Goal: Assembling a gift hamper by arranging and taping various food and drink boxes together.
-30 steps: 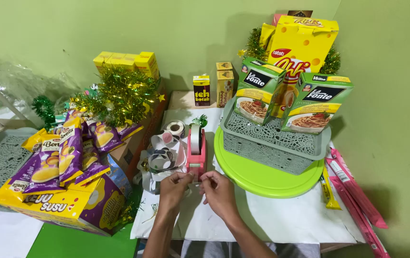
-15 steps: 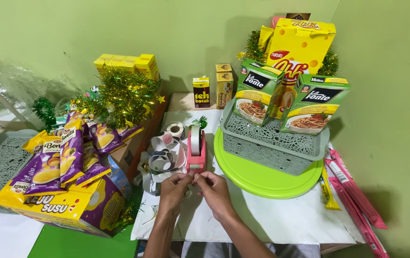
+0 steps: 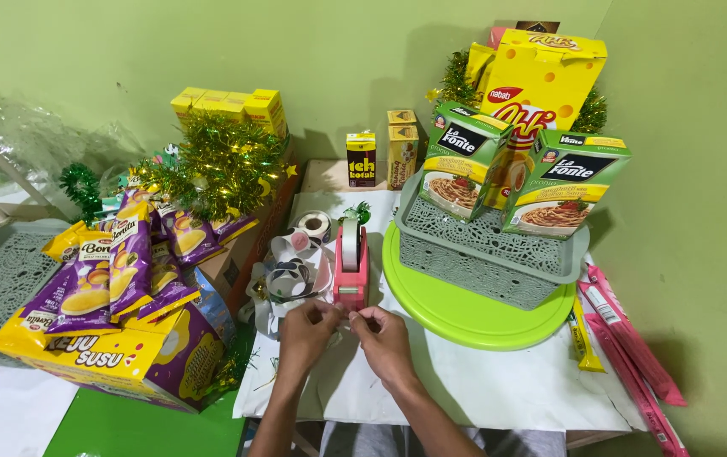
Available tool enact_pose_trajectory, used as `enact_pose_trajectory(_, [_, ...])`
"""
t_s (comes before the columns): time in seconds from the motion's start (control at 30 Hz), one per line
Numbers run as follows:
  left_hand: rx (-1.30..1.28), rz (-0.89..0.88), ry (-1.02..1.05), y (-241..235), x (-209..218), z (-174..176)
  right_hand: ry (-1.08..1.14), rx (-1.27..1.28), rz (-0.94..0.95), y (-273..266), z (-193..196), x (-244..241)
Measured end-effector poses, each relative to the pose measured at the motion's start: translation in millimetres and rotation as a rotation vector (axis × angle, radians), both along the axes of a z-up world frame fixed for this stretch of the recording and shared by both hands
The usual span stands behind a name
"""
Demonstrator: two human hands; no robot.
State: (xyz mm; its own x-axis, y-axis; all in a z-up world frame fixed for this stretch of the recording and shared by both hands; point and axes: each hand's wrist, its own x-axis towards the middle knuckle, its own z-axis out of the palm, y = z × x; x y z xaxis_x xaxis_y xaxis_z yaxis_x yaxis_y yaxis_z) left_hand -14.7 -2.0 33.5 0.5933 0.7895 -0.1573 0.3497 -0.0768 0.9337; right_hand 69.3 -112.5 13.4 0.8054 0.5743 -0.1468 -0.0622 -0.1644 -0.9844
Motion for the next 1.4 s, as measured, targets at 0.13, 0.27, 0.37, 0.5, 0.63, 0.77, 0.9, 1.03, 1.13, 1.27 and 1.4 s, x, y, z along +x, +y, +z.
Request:
enact_pose_trajectory(0.13, [0.135,0.07,0.071,4,3,7,-0.091,0.005,0.004,0,-9,2])
enact_pose_trajectory(0.27, [0.182,-0.006,0.166,8,18,10,-0.157,-0.036,0.013,1,-9,4])
enact_pose_trajectory(0.37, [0.204,-0.043,0.168,14,21,1,-0.211,-0.057,0.021,1,-15,4])
enact_pose_trajectory(0.5, [0.181,-0.034,0.139,14,22,5,-0.196,-0.086,0.021,1,-11,6])
enact_pose_trajectory(0.63, [0.181,-0.033,0.13,15,23,0,-0.24,-0.08,0.02,2,-14,6])
enact_pose_trajectory(0.77, [0.221,-0.018,0.113,18,23,-6,-0.3,-0.069,0.017,7,-23,8])
enact_pose_trajectory(0.9, [0.21,-0.008,0.059,18,23,-9,-0.302,-0.095,0.031,8,-19,8])
enact_pose_trajectory(1.03, [0.281,-0.011,0.014,23,23,-20,-0.38,-0.046,0.004,15,-31,11])
enact_pose_trajectory(1.13, [0.252,-0.003,0.035,23,24,-20,-0.407,-0.08,0.005,16,-33,13])
enact_pose_trajectory(1.27, [0.24,0.001,0.093,23,23,-14,-0.391,-0.134,0.05,16,-24,13])
enact_pose_trajectory(1.4, [0.292,-0.043,0.163,31,20,-28,-0.396,-0.163,0.133,18,-29,14])
